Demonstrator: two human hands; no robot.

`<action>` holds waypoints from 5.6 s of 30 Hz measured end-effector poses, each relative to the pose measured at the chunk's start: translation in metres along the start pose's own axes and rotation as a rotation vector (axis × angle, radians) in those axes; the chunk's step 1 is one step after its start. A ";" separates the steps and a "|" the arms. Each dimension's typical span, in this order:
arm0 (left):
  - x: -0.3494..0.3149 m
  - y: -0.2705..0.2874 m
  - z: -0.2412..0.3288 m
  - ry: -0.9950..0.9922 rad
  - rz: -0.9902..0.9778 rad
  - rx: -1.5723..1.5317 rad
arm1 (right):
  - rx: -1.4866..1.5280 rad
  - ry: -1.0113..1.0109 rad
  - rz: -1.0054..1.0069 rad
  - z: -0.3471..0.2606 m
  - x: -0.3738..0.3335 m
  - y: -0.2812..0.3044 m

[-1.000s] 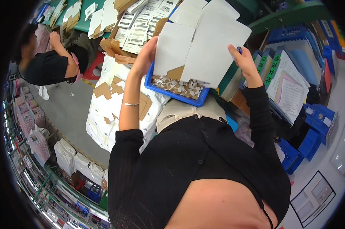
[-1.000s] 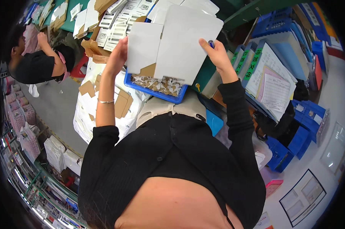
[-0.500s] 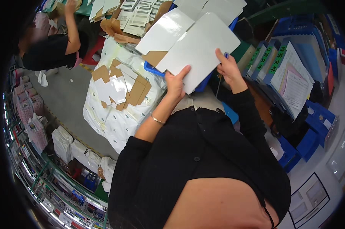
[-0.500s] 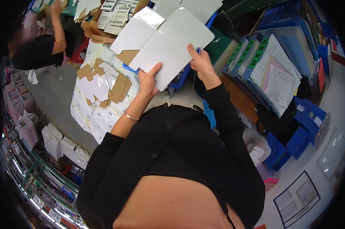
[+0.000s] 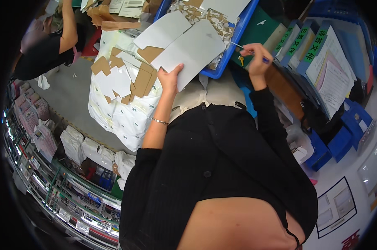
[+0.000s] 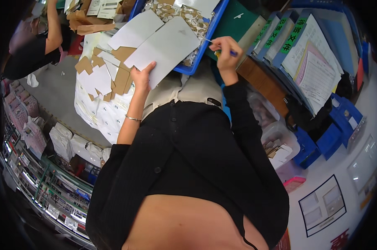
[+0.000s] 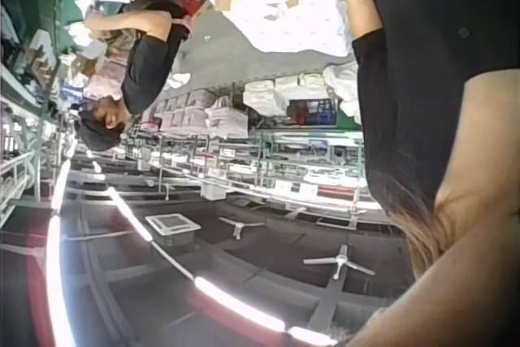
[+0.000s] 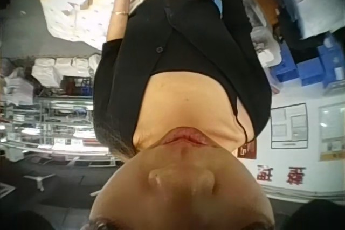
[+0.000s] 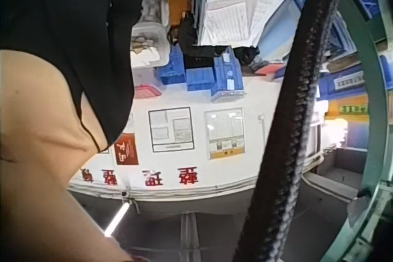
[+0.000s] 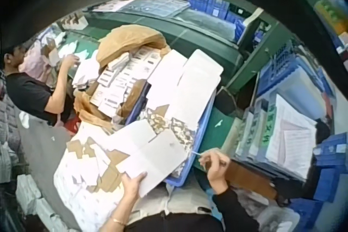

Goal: Marking cardboard packaging materials with a pen and stacking them for assembly.

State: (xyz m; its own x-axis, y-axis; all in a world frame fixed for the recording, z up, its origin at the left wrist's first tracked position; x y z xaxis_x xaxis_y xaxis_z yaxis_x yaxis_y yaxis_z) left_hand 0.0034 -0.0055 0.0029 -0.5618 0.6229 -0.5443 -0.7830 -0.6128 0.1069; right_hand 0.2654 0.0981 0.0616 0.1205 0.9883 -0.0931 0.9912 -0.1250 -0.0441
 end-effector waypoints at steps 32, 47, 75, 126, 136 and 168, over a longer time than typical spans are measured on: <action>-0.033 -0.006 0.031 -0.509 -0.173 0.332 | -0.285 0.358 -0.072 0.049 0.019 -0.036; -0.005 0.016 -0.002 0.148 -0.017 -0.267 | -0.003 0.404 0.001 -0.046 -0.005 -0.010; 0.025 -0.006 -0.004 0.171 -0.019 -0.023 | -0.366 0.347 -0.148 0.036 0.001 -0.058; -0.065 -0.006 0.097 -0.248 -0.191 -0.111 | -0.486 0.502 -0.062 -0.102 -0.011 -0.053; -0.047 0.000 0.100 -0.039 0.008 -0.333 | 0.072 0.946 -0.060 -0.214 -0.057 0.024; -0.048 0.016 0.075 -0.205 -0.204 -0.515 | -0.665 0.491 -0.277 -0.210 -0.043 -0.039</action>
State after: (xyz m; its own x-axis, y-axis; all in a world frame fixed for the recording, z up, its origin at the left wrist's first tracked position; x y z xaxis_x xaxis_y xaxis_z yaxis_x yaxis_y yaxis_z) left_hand -0.0020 -0.0088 0.0932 -0.4936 0.8030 -0.3340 -0.6789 -0.5958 -0.4291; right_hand 0.2330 0.0792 0.2757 -0.2715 0.9204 0.2812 0.7966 0.0509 0.6024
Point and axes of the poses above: each hand's wrist, its own x-axis towards the middle knuckle, its own y-axis out of the back of the hand, z = x × y, the point moved 4 cm from there along x, towards the middle knuckle, and after that the axes turned 2 degrees about -y, right-handed, at the moved point
